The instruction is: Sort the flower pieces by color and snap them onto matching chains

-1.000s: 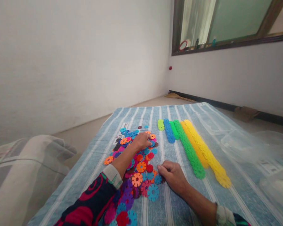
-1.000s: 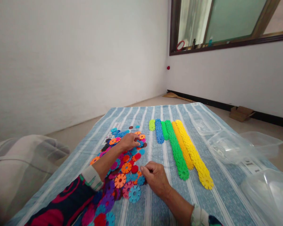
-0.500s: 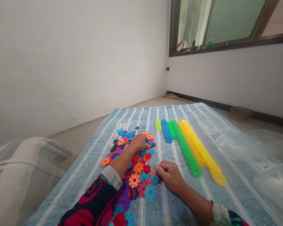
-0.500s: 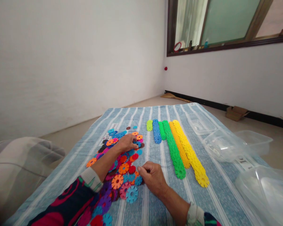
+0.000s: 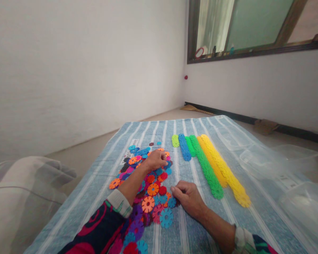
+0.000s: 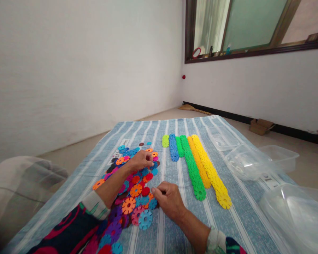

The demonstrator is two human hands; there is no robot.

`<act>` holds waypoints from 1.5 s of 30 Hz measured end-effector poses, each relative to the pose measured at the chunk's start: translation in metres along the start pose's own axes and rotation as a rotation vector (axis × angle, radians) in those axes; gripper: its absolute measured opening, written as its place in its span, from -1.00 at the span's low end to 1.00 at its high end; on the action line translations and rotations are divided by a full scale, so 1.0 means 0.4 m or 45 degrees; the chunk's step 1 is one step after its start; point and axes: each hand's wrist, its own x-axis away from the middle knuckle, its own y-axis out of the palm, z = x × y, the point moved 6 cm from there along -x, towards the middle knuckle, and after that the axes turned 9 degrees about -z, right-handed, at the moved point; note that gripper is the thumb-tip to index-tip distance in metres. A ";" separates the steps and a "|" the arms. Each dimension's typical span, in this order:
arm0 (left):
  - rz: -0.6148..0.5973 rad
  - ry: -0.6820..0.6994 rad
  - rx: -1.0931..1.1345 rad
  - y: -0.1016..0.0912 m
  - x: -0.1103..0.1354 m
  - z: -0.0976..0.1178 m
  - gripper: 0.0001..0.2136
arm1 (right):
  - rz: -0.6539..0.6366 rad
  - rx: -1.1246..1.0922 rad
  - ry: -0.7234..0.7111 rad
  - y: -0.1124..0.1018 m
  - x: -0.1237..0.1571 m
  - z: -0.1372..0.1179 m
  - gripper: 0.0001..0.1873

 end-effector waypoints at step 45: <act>-0.175 0.348 -0.912 0.148 -0.124 0.248 -0.70 | -0.013 -0.040 -0.001 -0.002 -0.006 -0.019 -0.63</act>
